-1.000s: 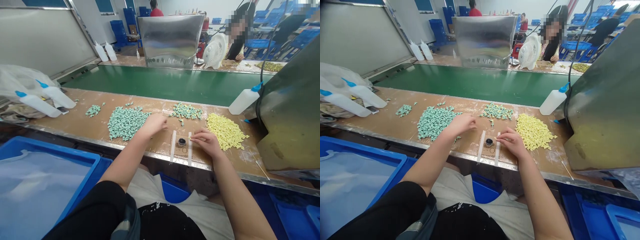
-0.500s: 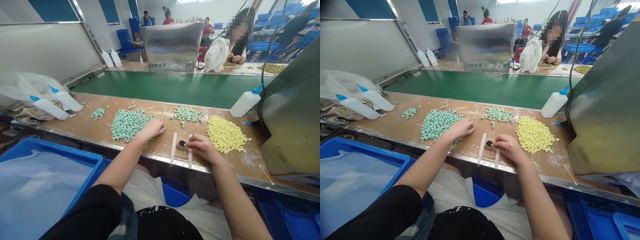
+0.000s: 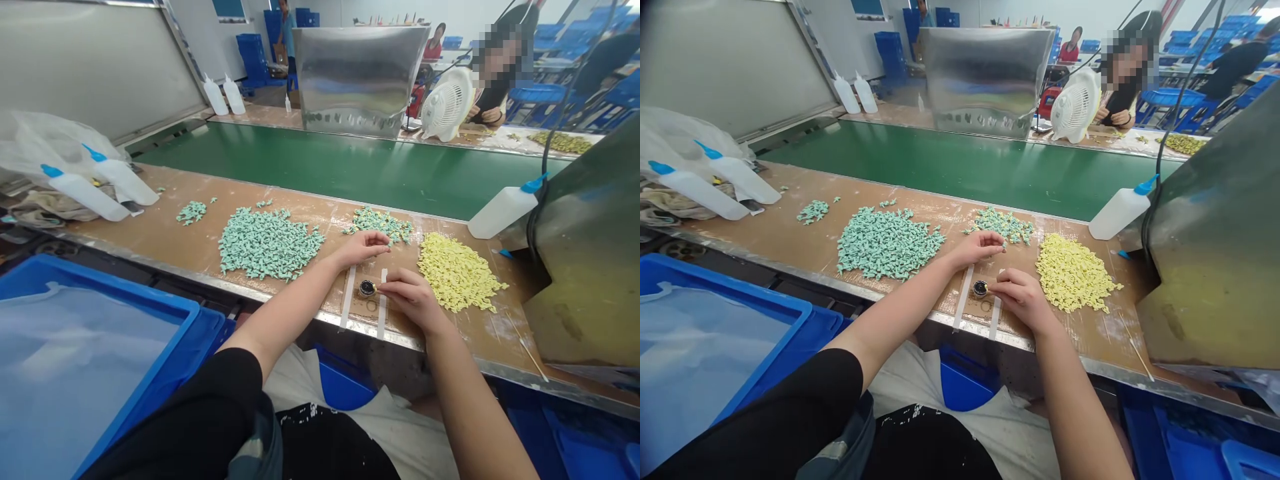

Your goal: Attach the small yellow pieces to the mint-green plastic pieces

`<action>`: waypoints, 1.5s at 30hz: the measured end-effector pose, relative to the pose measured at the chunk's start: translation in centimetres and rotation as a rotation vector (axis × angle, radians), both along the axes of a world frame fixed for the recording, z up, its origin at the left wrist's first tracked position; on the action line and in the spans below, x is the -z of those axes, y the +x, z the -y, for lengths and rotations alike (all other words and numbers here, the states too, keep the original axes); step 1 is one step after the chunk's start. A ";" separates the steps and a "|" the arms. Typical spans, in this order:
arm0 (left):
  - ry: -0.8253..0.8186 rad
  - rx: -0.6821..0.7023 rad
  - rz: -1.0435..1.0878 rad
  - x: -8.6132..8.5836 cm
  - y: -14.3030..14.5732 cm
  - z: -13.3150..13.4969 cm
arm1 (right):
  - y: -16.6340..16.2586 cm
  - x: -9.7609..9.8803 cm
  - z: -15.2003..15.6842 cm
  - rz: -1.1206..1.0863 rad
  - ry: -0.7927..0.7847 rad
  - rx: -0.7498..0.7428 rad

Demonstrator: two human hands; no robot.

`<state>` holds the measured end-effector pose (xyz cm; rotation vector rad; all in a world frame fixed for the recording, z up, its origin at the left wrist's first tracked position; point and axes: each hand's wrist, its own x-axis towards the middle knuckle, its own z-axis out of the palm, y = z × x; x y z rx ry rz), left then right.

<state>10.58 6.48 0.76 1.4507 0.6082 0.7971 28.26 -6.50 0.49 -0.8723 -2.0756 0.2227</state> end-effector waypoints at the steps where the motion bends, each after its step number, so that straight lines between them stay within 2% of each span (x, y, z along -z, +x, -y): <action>1: -0.031 -0.006 0.015 0.4 0.0 0.0 | 0.0 0.0 0.0 -0.044 -0.005 0.049; 4: -0.061 0.044 -0.039 0.6 -0.3 0.3 | 0.1 0.1 -0.1 -0.163 0.009 0.257; 7: -0.009 0.132 -0.126 0.2 -0.6 0.5 | 0.2 0.3 -0.6 -0.241 0.044 0.438; 12: 0.043 0.236 -0.175 0.4 -0.5 0.6 | 0.4 1.1 -1.5 -0.247 0.056 0.541; 18: 0.087 0.312 -0.120 0.9 -0.6 0.4 | 0.6 1.4 -1.7 -0.219 0.013 0.568; 30: 0.196 0.307 -0.131 1.5 -0.7 0.2 | 0.6 1.4 -1.8 -0.127 -0.008 0.526; 36: 0.225 0.335 -0.072 1.1 -0.8 0.2 | 0.5 1.2 -1.7 -0.116 0.031 0.519; 41: 0.197 0.286 -0.097 0.8 -0.4 0.5 | 0.2 1.4 -2.0 -0.107 0.074 0.517; 45: 0.174 0.222 -0.113 0.6 -0.2 0.6 | 0.4 1.3 -1.8 -0.072 0.043 0.438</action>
